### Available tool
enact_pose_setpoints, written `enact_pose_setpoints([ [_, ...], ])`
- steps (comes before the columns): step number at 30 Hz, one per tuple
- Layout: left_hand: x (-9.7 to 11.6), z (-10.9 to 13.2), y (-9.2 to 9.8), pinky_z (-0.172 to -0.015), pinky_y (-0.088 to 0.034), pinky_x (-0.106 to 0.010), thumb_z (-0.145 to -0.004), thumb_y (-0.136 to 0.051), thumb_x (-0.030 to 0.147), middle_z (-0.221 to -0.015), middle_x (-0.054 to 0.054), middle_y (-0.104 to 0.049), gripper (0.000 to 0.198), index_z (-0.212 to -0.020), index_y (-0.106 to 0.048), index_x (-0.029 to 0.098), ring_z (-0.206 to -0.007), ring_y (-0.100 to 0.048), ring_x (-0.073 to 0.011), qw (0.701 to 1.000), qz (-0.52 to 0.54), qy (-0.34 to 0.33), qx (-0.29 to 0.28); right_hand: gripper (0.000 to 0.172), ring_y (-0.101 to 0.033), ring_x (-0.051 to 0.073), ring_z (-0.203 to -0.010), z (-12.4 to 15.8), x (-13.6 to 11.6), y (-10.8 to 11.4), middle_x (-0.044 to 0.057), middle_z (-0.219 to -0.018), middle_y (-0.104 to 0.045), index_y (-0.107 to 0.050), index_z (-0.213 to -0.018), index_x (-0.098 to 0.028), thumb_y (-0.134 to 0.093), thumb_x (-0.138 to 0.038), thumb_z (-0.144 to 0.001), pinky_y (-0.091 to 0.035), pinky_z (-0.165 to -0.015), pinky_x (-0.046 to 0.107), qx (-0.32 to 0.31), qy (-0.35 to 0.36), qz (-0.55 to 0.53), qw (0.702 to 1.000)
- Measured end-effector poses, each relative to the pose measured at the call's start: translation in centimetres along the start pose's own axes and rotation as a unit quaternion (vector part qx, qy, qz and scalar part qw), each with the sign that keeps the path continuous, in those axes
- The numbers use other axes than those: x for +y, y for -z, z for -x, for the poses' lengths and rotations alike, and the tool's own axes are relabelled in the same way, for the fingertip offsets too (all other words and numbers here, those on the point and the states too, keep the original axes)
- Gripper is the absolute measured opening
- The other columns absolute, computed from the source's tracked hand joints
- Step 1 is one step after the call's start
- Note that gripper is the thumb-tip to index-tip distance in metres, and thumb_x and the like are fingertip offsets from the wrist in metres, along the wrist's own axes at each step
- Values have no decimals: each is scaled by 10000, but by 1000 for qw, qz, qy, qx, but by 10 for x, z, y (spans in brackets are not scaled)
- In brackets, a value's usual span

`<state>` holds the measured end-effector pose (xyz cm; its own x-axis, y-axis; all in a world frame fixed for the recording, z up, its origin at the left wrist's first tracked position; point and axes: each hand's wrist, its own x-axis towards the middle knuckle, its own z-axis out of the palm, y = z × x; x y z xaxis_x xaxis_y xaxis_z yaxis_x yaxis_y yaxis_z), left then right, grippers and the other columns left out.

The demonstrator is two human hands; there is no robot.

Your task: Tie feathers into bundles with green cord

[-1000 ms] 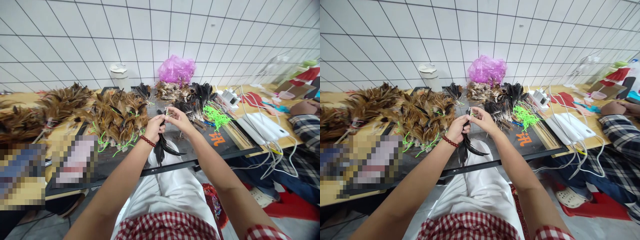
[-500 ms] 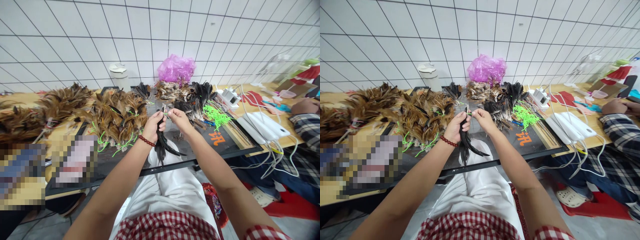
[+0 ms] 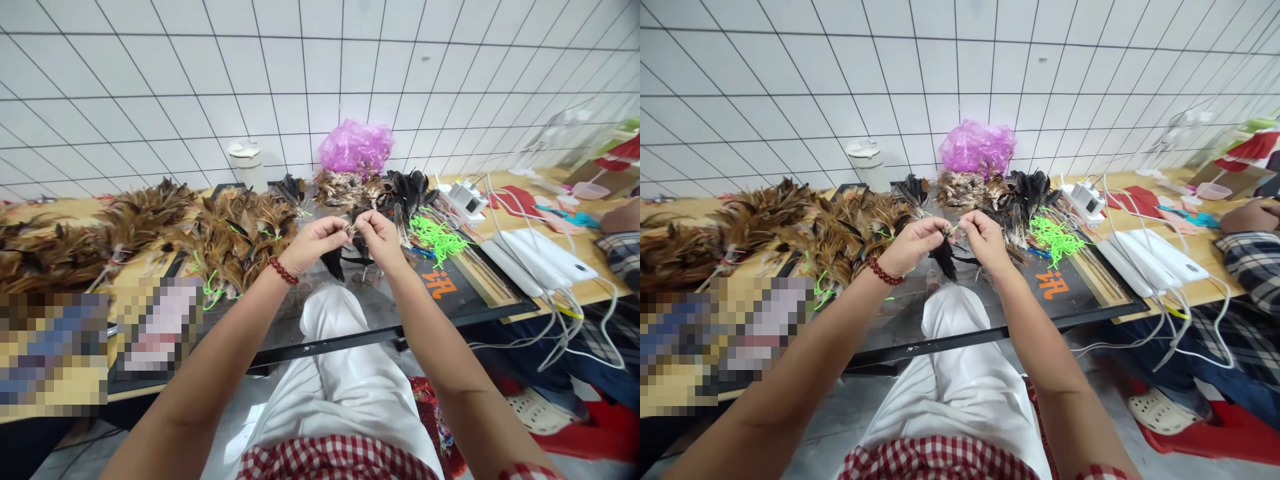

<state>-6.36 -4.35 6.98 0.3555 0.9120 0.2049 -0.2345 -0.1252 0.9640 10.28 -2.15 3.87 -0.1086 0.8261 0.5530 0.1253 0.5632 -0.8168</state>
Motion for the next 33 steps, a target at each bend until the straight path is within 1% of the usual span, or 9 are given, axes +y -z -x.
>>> enact_pose_setpoints([
  [2, -12, -2, 3, -715, -471, -224, -606, -816, 176, -733, -24, -656, 207, -768, -691, 144, -699, -589, -118, 999, -16, -20, 32, 355, -453, 129, -661, -1, 6, -3, -8, -678, -504, -538, -731, -190, -546, -530, -834, -391, -663, 273, -10, -14, 5, 1000],
  [5, -29, -9, 1, -529, -392, -179, -664, -779, 211, -606, 6, -595, 173, -782, -678, 134, -511, -472, -57, 992, 39, -46, 115, 359, -403, 114, -630, -2, 15, -8, -23, -642, -459, -528, -696, -184, -569, -522, -809, -354, -620, 257, -4, -39, -2, 999],
  [12, -39, -15, 7, -464, -329, -167, -701, -761, 202, -623, 15, -547, 149, -762, -660, 110, -454, -367, -11, 970, 184, 0, 156, 335, -317, 90, -523, -9, 31, 1, -52, -571, -407, -573, -764, -182, -626, -511, -729, -274, -504, 235, 24, -146, -83, 985],
  [17, -44, -6, 18, -467, -341, -165, -717, -749, 179, -699, -6, -589, 128, -780, -658, 114, -469, -385, -9, 962, 210, 15, 171, 249, -409, 107, -595, -9, 36, 5, -30, -626, -490, -596, -747, -175, -590, -422, -777, -352, -593, 251, 74, -104, 48, 991],
  [21, -45, -3, 19, -468, -350, -170, -730, -733, 169, -704, -9, -595, 100, -778, -662, 117, -471, -397, -14, 961, 217, 14, 172, 190, -521, 141, -741, -4, 29, -4, 34, -841, -599, -648, -853, -177, -581, -350, -814, -419, -695, 276, 8, -17, 73, 997],
  [24, -44, -3, 16, -469, -352, -173, -726, -733, 171, -704, -7, -597, 96, -759, -660, 118, -467, -392, -12, 964, 206, 12, 168, 191, -547, 164, -840, -1, 24, -13, 72, -977, -609, -663, -929, -186, -571, -324, -834, -440, -739, 294, -28, 37, 82, 996],
  [28, -43, -3, 13, -469, -352, -177, -708, -749, 186, -721, -6, -611, 123, -735, -646, 123, -466, -398, -13, 968, 177, 17, 174, 255, -542, 158, -795, 0, 26, -20, 75, -1018, -616, -646, -1023, -203, -572, -370, -846, -452, -714, 294, -38, 17, 76, 996],
  [31, -44, -3, 13, -463, -351, -179, -693, -761, 189, -711, -9, -615, 139, -738, -650, 118, -461, -406, -16, 970, 170, 17, 171, 381, -506, 119, -690, 0, 30, -21, 66, -1056, -603, -593, -1153, -215, -608, -390, -815, -447, -671, 274, -25, -16, 51, 998],
  [33, -44, -3, 13, -460, -350, -179, -692, -763, 191, -707, -14, -619, 142, -754, -661, 114, -458, -406, -16, 971, 174, 13, 164, 449, -494, 107, -666, 0, 33, -20, 62, -1062, -603, -571, -1182, -216, -643, -396, -777, -440, -653, 263, -49, -35, 26, 998],
])
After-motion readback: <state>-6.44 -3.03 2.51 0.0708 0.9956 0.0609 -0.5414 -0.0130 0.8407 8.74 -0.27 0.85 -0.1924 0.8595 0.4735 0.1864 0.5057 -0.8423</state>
